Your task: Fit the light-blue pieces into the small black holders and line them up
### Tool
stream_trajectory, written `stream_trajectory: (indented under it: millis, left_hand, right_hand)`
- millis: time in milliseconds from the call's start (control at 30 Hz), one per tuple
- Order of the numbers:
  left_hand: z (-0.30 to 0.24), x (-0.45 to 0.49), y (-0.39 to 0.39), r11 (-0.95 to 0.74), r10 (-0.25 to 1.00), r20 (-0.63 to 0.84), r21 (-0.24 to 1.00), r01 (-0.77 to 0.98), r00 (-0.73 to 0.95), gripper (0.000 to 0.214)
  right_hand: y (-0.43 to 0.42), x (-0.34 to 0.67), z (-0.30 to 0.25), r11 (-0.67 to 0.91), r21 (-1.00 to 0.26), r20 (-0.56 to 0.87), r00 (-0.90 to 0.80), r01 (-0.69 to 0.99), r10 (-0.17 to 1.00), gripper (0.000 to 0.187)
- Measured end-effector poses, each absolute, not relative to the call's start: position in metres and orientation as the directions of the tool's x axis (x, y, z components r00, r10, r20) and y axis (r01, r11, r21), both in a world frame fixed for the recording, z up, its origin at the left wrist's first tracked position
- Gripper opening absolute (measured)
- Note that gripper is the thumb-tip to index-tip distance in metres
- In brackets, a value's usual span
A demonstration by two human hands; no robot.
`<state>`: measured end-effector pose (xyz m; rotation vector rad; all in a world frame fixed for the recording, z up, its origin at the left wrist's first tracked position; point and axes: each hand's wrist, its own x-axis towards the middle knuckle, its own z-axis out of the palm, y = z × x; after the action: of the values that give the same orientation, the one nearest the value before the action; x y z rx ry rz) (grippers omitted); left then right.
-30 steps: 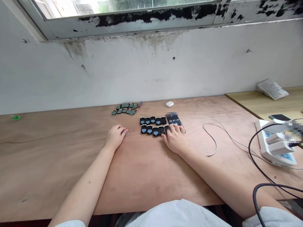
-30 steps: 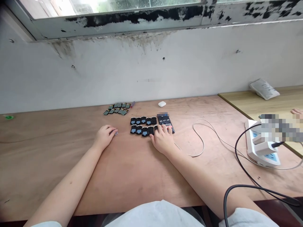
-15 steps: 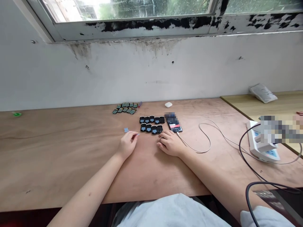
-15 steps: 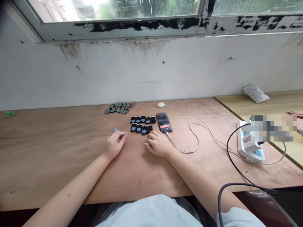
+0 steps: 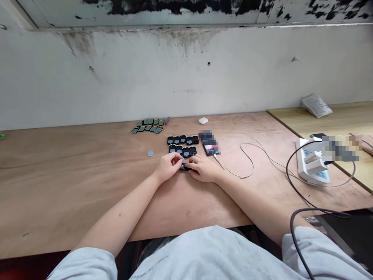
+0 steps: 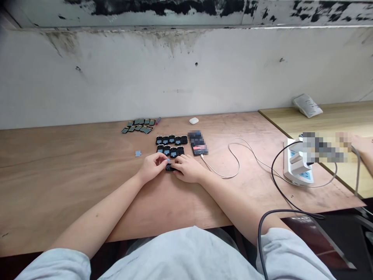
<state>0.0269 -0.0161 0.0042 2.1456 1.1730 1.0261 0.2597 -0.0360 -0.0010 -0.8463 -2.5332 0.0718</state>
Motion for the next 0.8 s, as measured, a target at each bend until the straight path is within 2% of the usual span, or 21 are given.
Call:
stream_trajectory:
  millis: [200, 533, 667, 800]
  left_hand:
    - [0.0065, 0.0226, -0.0259, -0.65, 0.744, 0.366, 0.592, 0.476, 0.559, 0.011]
    - [0.0015, 0.0255, -0.023, -0.702, 0.705, 0.39, 0.499, 0.507, 0.593, 0.016]
    - [0.004, 0.0201, -0.0253, -0.788, 0.608, 0.395, 0.403, 0.465, 0.688, 0.021]
    - [0.0092, 0.0173, -0.0277, -0.826, 0.56, 0.338, 0.294, 0.481, 0.756, 0.021]
  right_hand:
    - [-0.0358, 0.2605, 0.0011, 0.772, -0.319, 0.372, -0.677, 0.549, 0.635, 0.014]
    - [-0.0372, 0.2621, 0.0023, 0.765, -0.35, 0.369, -0.671, 0.541, 0.643, 0.016]
    - [-0.0344, 0.2636, -0.0007, 0.761, -0.364, 0.361, -0.672, 0.537, 0.647, 0.015]
    - [-0.0336, 0.2643, -0.0016, 0.748, -0.383, 0.354, -0.663, 0.541, 0.66, 0.016]
